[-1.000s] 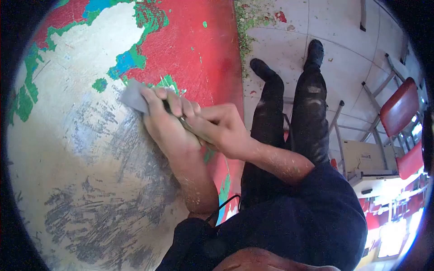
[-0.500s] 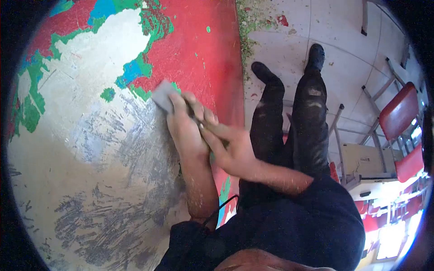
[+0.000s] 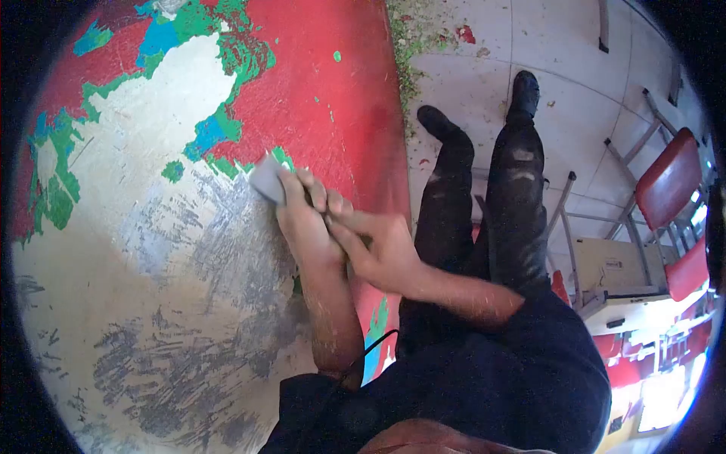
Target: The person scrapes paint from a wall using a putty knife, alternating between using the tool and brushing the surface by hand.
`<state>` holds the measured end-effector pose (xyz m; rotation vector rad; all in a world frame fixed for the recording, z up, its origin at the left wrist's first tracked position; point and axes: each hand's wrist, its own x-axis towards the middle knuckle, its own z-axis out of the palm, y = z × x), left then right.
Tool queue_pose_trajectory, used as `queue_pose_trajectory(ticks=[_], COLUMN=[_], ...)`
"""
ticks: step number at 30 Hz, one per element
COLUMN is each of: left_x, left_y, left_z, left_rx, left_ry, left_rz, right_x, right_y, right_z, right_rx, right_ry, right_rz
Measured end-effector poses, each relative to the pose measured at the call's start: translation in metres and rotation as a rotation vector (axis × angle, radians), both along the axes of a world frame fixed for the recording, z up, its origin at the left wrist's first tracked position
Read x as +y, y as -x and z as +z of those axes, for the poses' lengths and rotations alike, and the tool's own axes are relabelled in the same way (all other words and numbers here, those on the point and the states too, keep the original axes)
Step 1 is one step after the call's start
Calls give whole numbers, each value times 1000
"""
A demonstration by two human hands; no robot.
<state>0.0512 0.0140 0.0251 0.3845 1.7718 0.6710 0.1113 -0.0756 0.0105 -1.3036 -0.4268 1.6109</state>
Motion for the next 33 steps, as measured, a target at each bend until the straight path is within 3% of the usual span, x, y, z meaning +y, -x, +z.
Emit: queue_pose_trajectory(ticks=[2,6,12,16,19,23,27,30,33], left_x=[21,-6,12,-3,-3,8,2,4,14], left_y=[-17,-3,-9,-6,-11,-16,-9,-9,-18], left_z=[3,7,7,14,9,18,16,18,19], left_rx=[22,-32,24,68,-43,56,5,25,73], left_ry=[-51,12,-95,-61,-78,-90,-122,-128,-134], left_rz=[-27,16,4,77,134,55,66,63,65], right_x=[23,1,25,11,8,19,11,21,24], right_y=[10,-10,-4,-13,-19,-23,-18,-19,-18], right_z=[-5,3,-8,-15,-12,-12,-2,-11,-10], right_rx=[-20,11,118,362,440,400,433,451,410], right_ry=[-8,-17,-32,45,1,1,-11,4,-15], right_rz=[-195,80,-66,150,81,195,0,116,56])
